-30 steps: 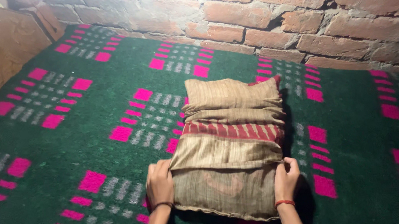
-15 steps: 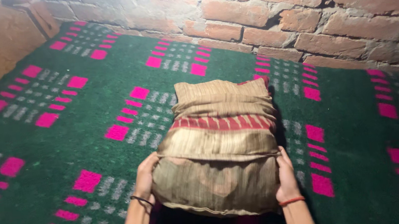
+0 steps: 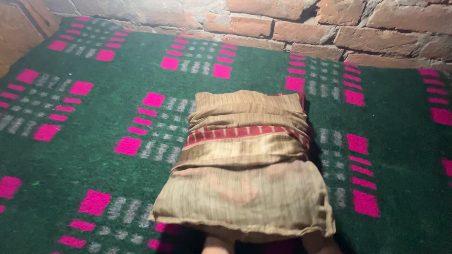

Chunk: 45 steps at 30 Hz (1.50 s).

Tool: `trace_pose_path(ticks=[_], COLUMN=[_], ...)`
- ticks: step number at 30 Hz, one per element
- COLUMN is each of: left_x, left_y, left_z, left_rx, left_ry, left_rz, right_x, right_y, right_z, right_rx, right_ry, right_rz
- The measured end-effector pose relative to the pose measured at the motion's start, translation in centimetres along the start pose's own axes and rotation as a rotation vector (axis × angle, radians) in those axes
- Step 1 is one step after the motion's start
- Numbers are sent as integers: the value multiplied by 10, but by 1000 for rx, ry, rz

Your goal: The person folds a single striped textile on a green patterned mat. They repeatedly fold the item in half, smooth the edges, and tuck the ends to form a compact rectangular bundle. The folded textile is then placed against a wooden headboard.

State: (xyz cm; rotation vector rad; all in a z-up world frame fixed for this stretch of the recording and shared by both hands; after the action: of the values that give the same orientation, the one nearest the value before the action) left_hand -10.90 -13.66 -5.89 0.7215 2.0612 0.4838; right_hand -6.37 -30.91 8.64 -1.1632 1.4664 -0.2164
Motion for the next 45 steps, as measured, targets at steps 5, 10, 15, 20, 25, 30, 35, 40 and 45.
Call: trace_pose_path(ticks=[5,10,15,20,25,30,35,40,45], left_x=[-36,-50,-69,-67,-20,17,-82,-173,-202], left_y=[-24,-45,-28,31,12,-62,-51,-29,6], left_z=[13,26,57,105,77,-37,-167,-168,-127], left_rx=[30,39,-11,-70,-51,2,-1374,-1411,-1271], left_ry=[-24,5,70,163,267,680,602,689,629], left_rz=[16,24,47,87,178,553,1102,1562,1690], right_x=[-3,4,9,23,63,101,98,91,88], right_y=[-4,-11,-21,-19,-2,-13,-28,-44,-48], right_z=[5,10,29,52,75,89,71,58,69], right_rx=[46,112,213,328,466,747,914,888,803], right_ry=[-10,9,10,19,33,56,216,329,155], right_rz=[14,16,22,28,29,-257,-753,-999,-732])
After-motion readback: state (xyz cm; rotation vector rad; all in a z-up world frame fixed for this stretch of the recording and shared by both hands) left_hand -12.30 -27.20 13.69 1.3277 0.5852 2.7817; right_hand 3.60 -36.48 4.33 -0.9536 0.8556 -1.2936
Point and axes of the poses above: each hand's wrist, its own z-axis towards the middle knuckle, its own x-axis out of the back of the hand, y = z × x, the point moved 6 cm from there along z, towards the middle knuckle, and after that the axes turned 13 degrees about x, right-handed, at the moved point
